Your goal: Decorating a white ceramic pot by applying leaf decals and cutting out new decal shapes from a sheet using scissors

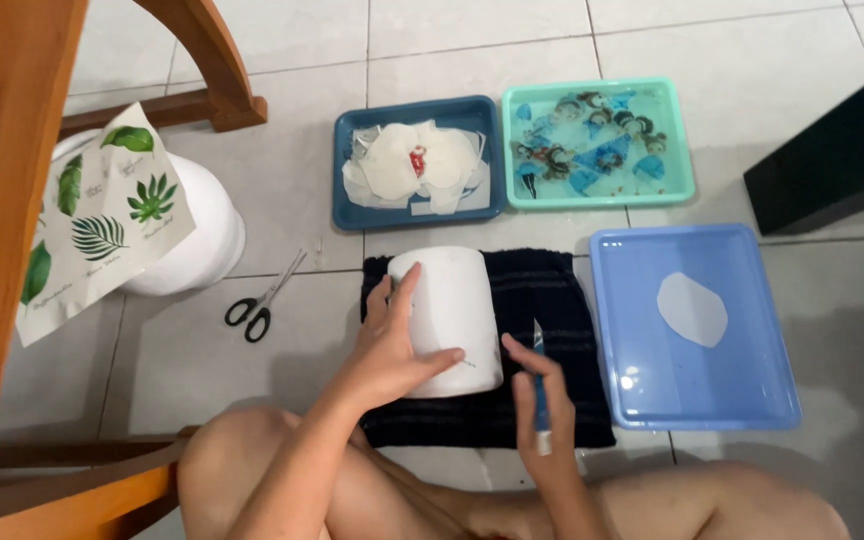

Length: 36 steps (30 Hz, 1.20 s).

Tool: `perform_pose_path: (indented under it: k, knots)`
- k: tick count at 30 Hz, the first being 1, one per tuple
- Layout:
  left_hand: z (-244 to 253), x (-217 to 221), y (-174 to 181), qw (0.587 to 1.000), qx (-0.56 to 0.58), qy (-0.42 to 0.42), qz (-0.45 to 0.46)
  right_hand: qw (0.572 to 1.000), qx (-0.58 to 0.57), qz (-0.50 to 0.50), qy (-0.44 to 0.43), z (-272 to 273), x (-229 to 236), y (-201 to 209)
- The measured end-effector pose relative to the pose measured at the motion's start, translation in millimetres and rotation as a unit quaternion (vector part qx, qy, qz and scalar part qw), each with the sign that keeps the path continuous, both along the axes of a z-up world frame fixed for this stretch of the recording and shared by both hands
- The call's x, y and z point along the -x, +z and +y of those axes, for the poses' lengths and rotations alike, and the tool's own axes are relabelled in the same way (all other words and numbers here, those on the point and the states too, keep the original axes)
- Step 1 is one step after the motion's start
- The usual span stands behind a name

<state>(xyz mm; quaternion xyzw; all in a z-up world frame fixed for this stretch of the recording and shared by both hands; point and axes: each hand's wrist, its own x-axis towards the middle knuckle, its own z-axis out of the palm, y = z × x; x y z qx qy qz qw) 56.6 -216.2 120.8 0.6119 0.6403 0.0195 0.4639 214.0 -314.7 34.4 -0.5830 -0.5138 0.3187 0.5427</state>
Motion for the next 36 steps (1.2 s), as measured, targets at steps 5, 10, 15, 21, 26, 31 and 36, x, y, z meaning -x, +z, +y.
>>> perform_pose_path:
  k: [5,10,15,21,26,31,36]
  knots:
    - [0,-1,-6,0.999,-0.025,0.007,-0.021,0.976,0.035,0.195,-0.092,3,-6,-21]
    - [4,6,-21,0.996,-0.057,-0.005,-0.062,0.948,0.005,0.314,-0.046,6,1,-8]
    - [5,6,-22,0.998,-0.046,-0.017,-0.044,0.978,0.044,0.2,-0.033,6,12,9]
    - [5,7,-23,0.997,-0.042,-0.016,-0.056,0.983,0.033,0.177,-0.022,6,14,6]
    - [3,5,-13,0.998,-0.03,-0.013,-0.056,0.983,0.05,0.174,-0.017,5,14,6]
    - [3,4,-11,0.998,-0.024,-0.011,-0.048,0.984,0.041,0.171,-0.009,6,14,6]
    - [4,3,-14,0.998,-0.028,-0.002,-0.049,0.985,0.058,0.162,-0.024,7,11,0]
